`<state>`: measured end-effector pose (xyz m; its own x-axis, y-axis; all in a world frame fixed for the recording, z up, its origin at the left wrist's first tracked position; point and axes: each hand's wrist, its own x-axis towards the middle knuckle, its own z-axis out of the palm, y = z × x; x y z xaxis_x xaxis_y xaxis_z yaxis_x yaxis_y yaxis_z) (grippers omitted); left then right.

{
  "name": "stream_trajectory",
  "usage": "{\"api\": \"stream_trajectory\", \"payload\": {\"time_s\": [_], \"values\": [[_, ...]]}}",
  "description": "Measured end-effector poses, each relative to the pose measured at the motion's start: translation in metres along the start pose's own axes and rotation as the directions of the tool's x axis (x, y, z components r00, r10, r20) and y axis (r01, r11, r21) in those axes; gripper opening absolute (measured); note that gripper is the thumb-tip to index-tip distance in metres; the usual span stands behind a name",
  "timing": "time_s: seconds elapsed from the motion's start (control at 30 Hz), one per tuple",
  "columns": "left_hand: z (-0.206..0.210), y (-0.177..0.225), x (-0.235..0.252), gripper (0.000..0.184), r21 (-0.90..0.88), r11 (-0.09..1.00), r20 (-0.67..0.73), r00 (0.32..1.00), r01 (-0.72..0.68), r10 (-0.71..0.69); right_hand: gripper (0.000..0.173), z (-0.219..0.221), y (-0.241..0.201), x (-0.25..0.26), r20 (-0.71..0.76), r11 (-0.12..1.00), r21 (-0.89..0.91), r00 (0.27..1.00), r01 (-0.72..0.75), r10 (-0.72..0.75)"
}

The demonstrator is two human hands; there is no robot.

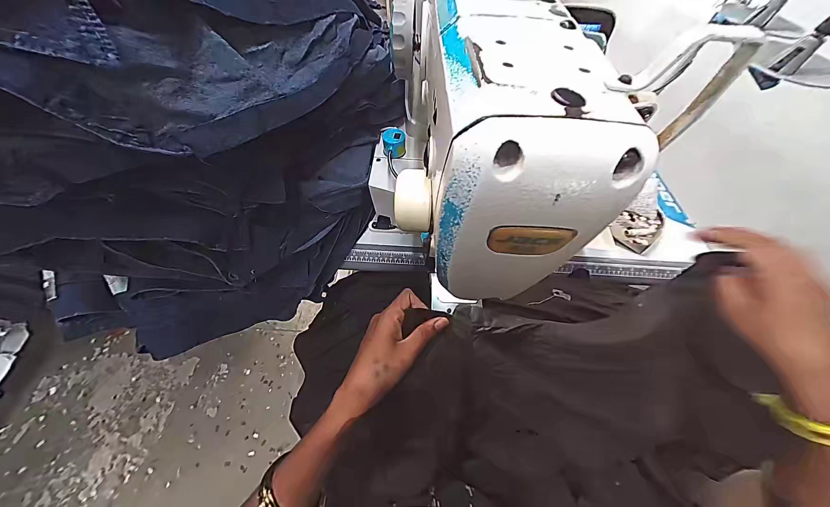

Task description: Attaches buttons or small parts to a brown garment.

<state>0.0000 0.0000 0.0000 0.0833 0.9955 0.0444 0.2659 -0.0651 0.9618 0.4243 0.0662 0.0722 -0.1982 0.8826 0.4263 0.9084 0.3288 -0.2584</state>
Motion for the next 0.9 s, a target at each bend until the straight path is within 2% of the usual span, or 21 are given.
{"api": "stream_trajectory", "payload": {"time_s": [0.03,0.1,0.17,0.2,0.27,0.33,0.43,0.53,0.63,0.67,0.73,0.83,0.9], "values": [[0.002,0.0,0.003,0.022,-0.027,0.999,-0.018,1.0,0.019,-0.019,0.038,0.03,-0.049,0.003,0.068,0.995,0.096,0.998,-0.01,0.003],[0.005,0.001,0.007,0.019,-0.054,0.998,-0.063,0.998,0.023,-0.026,0.043,0.087,-0.111,0.001,0.172,0.946,0.319,0.977,0.062,-0.122],[0.005,0.002,0.013,0.018,-0.046,0.999,-0.093,0.995,0.026,-0.03,0.047,0.122,-0.137,-0.002,0.224,0.866,0.499,0.96,0.035,-0.168],[0.006,0.003,0.016,0.018,-0.04,0.999,-0.104,0.994,0.031,-0.035,0.046,0.13,-0.142,0.0,0.24,0.849,0.528,0.959,0.004,-0.153],[0.007,0.005,0.021,0.017,-0.039,0.998,-0.123,0.991,0.045,-0.049,0.035,0.132,-0.144,0.009,0.282,0.811,0.576,0.956,-0.102,-0.08],[0.009,0.006,0.024,0.015,-0.033,0.998,-0.133,0.99,0.048,-0.052,0.032,0.126,-0.144,0.018,0.327,0.826,0.543,0.944,-0.154,-0.039],[0.009,0.006,0.024,0.016,-0.038,0.998,-0.132,0.99,0.042,-0.047,0.035,0.117,-0.148,0.024,0.375,0.874,0.464,0.926,-0.147,-0.043],[0.011,0.004,0.023,0.016,-0.046,0.998,-0.138,0.989,0.048,-0.054,0.027,0.116,-0.133,0.025,0.233,0.924,0.379,0.971,-0.051,-0.042],[0.012,0.003,0.022,0.017,-0.061,0.996,-0.133,0.989,0.059,-0.066,0.019,0.115,-0.1,0.038,0.049,0.979,0.147,0.99,-0.138,0.133],[0.013,0.004,0.022,0.018,-0.064,0.996,-0.137,0.988,0.063,-0.072,0.018,0.119,-0.087,0.043,0.003,0.986,0.081,0.989,-0.149,0.149],[0.014,0.003,0.022,0.018,-0.069,0.995,-0.141,0.987,0.066,-0.075,0.02,0.128,-0.07,0.051,-0.018,0.993,0.032,0.993,-0.117,0.117],[0.013,0.003,0.023,0.02,-0.05,0.996,-0.136,0.988,0.072,-0.078,0.029,0.146,-0.064,0.059,0.026,0.999,-0.01,0.998,-0.052,0.053],[0.014,0.003,0.023,0.021,-0.05,0.996,-0.138,0.987,0.074,-0.08,0.026,0.154,-0.064,0.061,0.022,0.999,-0.038,1.0,-0.012,0.013]]}}
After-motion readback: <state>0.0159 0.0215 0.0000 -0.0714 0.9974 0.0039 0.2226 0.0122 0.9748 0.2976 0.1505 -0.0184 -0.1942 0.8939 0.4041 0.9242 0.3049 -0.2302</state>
